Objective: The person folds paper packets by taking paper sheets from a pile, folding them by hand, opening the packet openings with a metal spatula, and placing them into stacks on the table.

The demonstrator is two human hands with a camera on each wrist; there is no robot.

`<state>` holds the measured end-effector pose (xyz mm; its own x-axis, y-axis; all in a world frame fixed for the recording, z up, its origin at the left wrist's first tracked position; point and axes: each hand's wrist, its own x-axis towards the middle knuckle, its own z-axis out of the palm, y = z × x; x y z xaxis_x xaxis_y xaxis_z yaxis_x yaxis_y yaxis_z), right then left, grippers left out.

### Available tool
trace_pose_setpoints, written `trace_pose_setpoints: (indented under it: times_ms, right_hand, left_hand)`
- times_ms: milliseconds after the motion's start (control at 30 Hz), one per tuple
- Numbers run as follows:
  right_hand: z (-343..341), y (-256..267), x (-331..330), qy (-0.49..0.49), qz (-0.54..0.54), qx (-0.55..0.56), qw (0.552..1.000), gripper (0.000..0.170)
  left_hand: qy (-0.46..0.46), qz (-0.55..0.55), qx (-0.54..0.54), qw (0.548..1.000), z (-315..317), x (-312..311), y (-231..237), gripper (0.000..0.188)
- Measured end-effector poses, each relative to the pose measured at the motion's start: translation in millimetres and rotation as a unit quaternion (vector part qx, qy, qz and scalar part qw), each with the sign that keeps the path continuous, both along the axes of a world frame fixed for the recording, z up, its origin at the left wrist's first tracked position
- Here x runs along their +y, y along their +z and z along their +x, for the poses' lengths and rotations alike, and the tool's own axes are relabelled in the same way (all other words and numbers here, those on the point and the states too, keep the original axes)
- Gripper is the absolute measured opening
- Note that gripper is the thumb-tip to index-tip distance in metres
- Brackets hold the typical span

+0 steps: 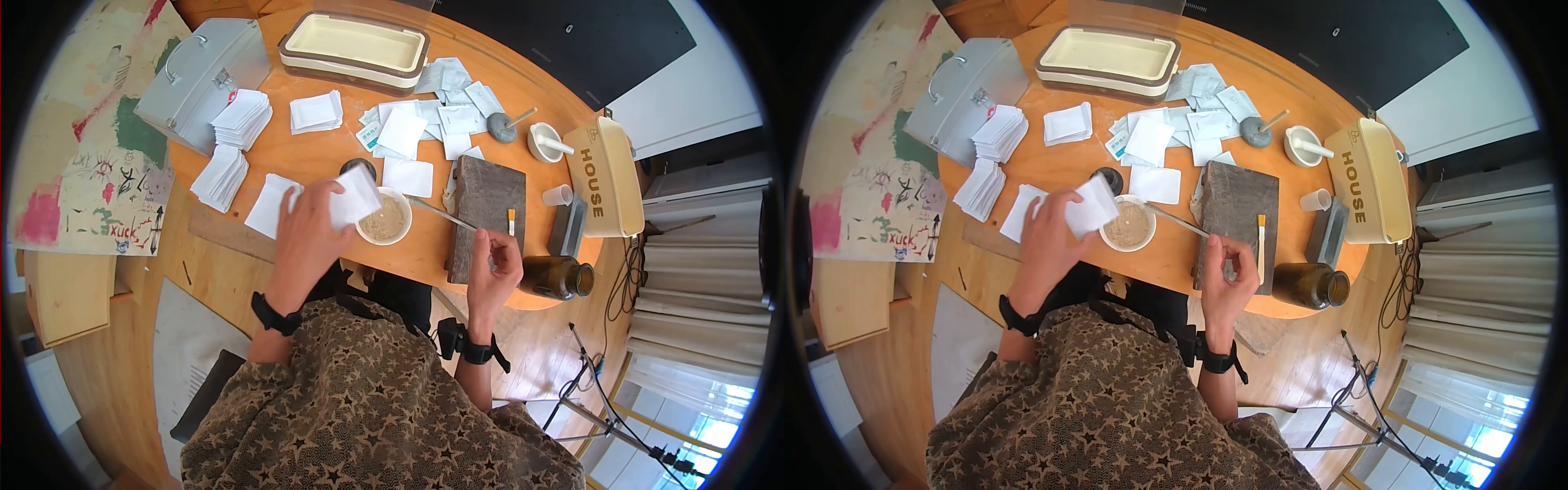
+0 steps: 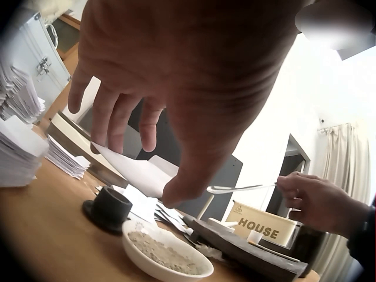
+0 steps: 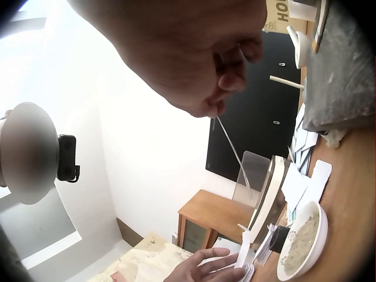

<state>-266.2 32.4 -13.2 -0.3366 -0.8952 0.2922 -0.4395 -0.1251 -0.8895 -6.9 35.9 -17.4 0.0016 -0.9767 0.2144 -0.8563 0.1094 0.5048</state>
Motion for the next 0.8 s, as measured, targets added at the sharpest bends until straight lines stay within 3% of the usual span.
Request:
trace_pose_setpoints:
  times_ms: [333, 467, 533, 800]
  right_hand:
    - [2.3, -10.5, -1.8, 0.018, 0.028, 0.000, 0.999, 0.016]
    - [6.3, -9.0, -1.9, 0.023, 0.035, -0.004, 0.999, 0.015]
    - [8.0, -9.4, -2.9, 0.036, 0.026, 0.027, 0.999, 0.013]
    - [8.9, -17.4, -3.0, 0.044, 0.052, 0.057, 0.996, 0.012]
  left_hand:
    - [0.187, 0.014, -0.083, 0.979, 65.8, 27.4, 2.0, 0.051]
    - [0.191, 0.040, -0.083, 0.977, 70.3, 33.0, -2.5, 0.049]
    - [0.202, 0.120, -0.071, 0.969, 70.9, 33.7, -7.0, 0.050]
    - [0.160, 0.095, -0.069, 0.980, 78.7, 45.6, -3.3, 0.050]
